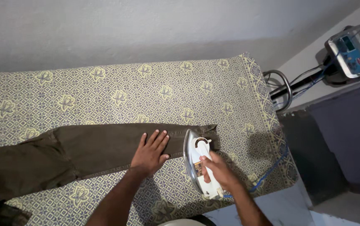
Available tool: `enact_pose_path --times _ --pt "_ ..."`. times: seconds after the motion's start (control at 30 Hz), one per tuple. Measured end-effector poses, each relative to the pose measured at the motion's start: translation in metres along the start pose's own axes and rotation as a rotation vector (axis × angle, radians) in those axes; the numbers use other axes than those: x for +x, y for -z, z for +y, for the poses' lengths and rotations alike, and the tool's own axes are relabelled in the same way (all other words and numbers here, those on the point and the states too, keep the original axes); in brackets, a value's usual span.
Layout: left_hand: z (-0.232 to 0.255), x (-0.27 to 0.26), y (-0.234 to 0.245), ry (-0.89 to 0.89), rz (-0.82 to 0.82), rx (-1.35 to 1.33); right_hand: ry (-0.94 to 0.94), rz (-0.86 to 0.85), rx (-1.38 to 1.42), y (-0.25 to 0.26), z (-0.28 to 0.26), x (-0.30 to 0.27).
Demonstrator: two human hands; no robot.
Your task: The person irons a pair of brown trousers on a patterned ironing board. They smooth the fabric with their hands and use a white electric iron to press the garment, focusing on the leg sections and seams.
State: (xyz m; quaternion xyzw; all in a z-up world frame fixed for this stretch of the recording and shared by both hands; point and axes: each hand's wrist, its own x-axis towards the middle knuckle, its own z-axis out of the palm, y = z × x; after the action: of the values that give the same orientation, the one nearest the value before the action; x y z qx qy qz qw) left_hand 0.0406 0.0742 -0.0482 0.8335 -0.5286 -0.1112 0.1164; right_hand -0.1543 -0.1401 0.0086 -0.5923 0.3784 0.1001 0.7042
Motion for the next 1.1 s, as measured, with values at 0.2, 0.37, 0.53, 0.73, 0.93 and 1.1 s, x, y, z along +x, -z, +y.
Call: enact_pose_path --times 0.2,0.37,0.53,0.73,0.93,1.1 --pt "-0.001 0.002 -0.004 0.014 -0.017 0.021 0.044 0.354 0.009 -0.039 0.017 0.005" --pt "-0.001 0.002 -0.001 0.032 -0.045 0.020 -0.018 0.515 -0.023 -0.066 0.005 0.009" --pt "-0.001 0.003 0.006 0.079 -0.045 -0.001 -0.008 0.518 0.056 -0.070 0.008 0.012" --pt "0.000 -0.008 0.001 0.092 0.003 0.016 0.016 0.494 0.075 -0.069 0.016 0.011" --pt "0.004 -0.031 0.001 0.180 -0.022 0.037 -0.021 0.339 -0.074 -0.048 -0.005 0.021" --pt "0.007 -0.049 0.008 0.243 -0.042 0.024 -0.070 0.208 -0.287 -0.047 -0.032 0.013"
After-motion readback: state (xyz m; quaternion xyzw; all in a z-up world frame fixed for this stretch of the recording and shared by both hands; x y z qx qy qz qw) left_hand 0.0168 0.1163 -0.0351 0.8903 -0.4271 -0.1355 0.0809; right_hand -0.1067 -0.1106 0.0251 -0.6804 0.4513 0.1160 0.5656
